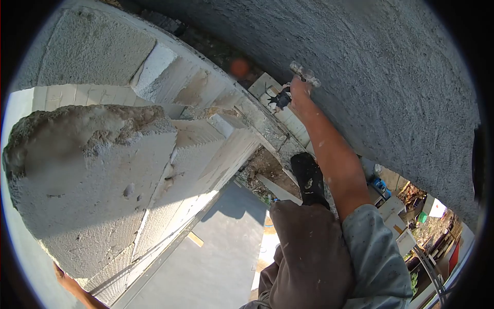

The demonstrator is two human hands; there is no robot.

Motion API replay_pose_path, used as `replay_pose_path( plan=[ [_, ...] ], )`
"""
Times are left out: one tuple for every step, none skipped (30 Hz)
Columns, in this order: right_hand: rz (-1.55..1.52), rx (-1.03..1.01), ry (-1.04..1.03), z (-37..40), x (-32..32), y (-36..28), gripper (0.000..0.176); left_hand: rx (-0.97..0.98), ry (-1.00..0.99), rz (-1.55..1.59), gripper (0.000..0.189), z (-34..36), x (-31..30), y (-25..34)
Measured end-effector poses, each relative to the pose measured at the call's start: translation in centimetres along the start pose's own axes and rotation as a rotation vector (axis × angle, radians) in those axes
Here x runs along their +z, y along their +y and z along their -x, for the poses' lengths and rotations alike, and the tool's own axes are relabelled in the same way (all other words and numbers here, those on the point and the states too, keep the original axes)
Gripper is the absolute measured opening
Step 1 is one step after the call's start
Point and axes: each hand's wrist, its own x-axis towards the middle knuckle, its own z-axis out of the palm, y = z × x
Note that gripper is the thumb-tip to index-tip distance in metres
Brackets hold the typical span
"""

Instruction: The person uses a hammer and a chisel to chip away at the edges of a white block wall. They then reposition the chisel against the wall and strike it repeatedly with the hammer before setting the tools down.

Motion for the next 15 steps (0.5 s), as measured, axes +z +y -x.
replay_pose_path(
  plan=[
    [0.211, -0.051, -0.04, 0.8, 0.6, 1.7, 0.032, 0.012, 0.006, 0.019, 0.042, -0.3, 0.1, -0.7],
    [0.419, -0.105, -0.074, 1.8, 1.2, 3.2, 0.032, 0.024, 0.012, 0.038, 0.041, -0.5, 0.2, -1.3],
    [0.627, -0.161, -0.104, 2.5, 1.6, 4.2, 0.032, 0.051, 0.012, 0.023, 0.041, -0.6, 0.4, -1.4],
    [0.654, -0.125, -0.165, 2.5, 1.5, 3.9, 0.031, 0.077, 0.01, 0.004, 0.041, -0.6, 0.6, -0.9],
    [0.682, -0.09, -0.227, 2.3, 1.5, 3.8, 0.031, 0.07, 0.017, 0.009, 0.041, -0.2, 0.8, -0.3],
    [0.527, 0.049, -0.325, 2.3, 0.9, 4.5, 0.03, 0.065, 0.01, -0.001, 0.041, 0.6, 0.4, 1.5],
    [0.358, 0.17, -0.413, 2.3, 0.8, 4.0, 0.029, 0.066, 0.018, 0.002, 0.04, 0.6, 0.6, 2.7],
    [0.32, 0.173, -0.408, 2.5, 0.8, 3.8, 0.028, 0.08, 0.036, 0.02, 0.04, 0.3, 0.6, 2.9],
    [0.286, 0.178, -0.401, 3.7, 0.5, 2.9, 0.027, 0.09, 0.049, 0.037, 0.04, 0.5, 0.7, 2.5],
    [0.256, 0.178, -0.393, 4.2, 0.3, 2.2, 0.026, 0.097, 0.064, 0.058, 0.04, 0.6, 0.9, 2.3],
    [0.186, 0.155, -0.358, 4.5, 0.0, 1.2, 0.027, 0.072, 0.037, 0.062, 0.04, 0.5, 0.8, 2.2],
    [0.122, 0.138, -0.324, 4.2, -0.3, 0.7, 0.027, 0.044, 0.005, 0.061, 0.04, 0.4, 0.4, 2.1],
    [0.058, 0.124, -0.289, 3.1, -0.6, 0.7, 0.028, 0.017, -0.03, 0.058, 0.04, 0.3, 0.1, 1.7],
    [-0.001, 0.089, -0.19, 1.7, -1.0, 0.4, 0.03, 0.027, -0.027, 0.068, 0.04, -0.1, 0.0, 0.9],
    [-0.059, 0.054, -0.092, -1.1, -1.4, 0.7, 0.032, 0.037, -0.024, 0.078, 0.04, -0.5, -0.1, -0.2]
  ],
)
